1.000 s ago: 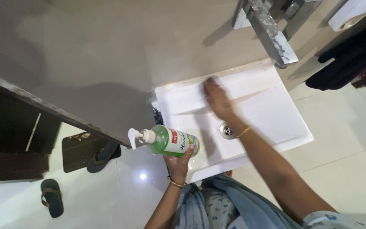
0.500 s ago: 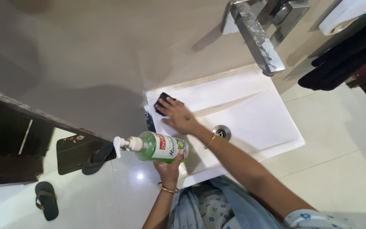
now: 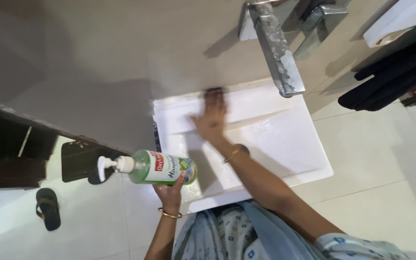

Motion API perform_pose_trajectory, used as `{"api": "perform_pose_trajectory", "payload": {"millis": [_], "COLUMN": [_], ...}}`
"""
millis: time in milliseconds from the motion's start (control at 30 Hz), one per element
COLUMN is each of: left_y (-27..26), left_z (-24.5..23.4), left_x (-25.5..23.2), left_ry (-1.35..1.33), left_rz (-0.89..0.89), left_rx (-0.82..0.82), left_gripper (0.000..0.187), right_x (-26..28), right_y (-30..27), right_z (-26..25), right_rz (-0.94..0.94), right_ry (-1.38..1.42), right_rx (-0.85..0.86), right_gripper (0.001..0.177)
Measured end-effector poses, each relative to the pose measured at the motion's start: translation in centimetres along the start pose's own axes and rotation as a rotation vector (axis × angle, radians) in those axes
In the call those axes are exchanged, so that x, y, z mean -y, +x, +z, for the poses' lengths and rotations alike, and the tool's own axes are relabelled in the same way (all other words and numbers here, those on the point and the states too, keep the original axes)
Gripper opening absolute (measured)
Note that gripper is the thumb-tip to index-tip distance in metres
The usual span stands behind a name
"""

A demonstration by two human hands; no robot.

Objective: The person cleans a white bathroom sink using a dark sponge and liquid soap. They scrub the basin, faucet, and surrounding countertop, then rinse the sponge and continue wiping the surfaces.

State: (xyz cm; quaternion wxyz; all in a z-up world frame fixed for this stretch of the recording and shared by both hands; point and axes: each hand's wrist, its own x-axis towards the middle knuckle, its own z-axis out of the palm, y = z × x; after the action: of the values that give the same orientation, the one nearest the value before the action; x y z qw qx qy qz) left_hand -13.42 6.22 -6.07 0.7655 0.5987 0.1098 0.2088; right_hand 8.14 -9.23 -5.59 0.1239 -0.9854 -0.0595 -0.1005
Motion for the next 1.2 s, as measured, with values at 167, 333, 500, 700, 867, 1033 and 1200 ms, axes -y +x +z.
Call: {"api": "perform_pose_trajectory", "payload": {"millis": [167,333,500,700,867,1033,1200], "left_y": [-0.7,-0.8,-1.1,-1.1,-0.8,0.1,2.5], "left_z": [0.1,0.3,0.6,0.6,0.0,-1.1,-3.0], "left_x": [0.2,0.1,0.0,0.4,1.1,-0.3,-3.0], "left_ry": [-0.03,0.032,0.09,-0.023,-0.201,-0.322,-0.353], "left_rz": [-0.051,-0.014,0.038,0.003,0.027,-0.053,-0.051], "left_rx": [-0.075,-0.079,-0.067,-0.114,-0.084,-0.126,-0.127], "left_gripper": [0.071,0.072,0.069,0.079,0.082,0.074,0.064], "right_x": [4.0,-8.9,-18.3,-7.0,-7.2,-17.2,-8.6], "right_y": [-2.8,-0.6,-1.1,-4.2,-3.5,-1.5,-0.3], "right_z": [-0.8,-6.7,-9.9,-4.0,-3.7,-4.4,0.2], "right_rz": [-0.604,-0.372,0.147,-0.363,-0.457,0.065,0.099], "right_ry": [0.232,0.04,0.08,0.247,0.163,-0.143,-0.111], "right_rx": [0.183,0.02,0.085,-0.028,0.143,-0.273,-0.316], "right_gripper": [0.072,0.072,0.07,0.084,0.066,0.047,0.066]}}
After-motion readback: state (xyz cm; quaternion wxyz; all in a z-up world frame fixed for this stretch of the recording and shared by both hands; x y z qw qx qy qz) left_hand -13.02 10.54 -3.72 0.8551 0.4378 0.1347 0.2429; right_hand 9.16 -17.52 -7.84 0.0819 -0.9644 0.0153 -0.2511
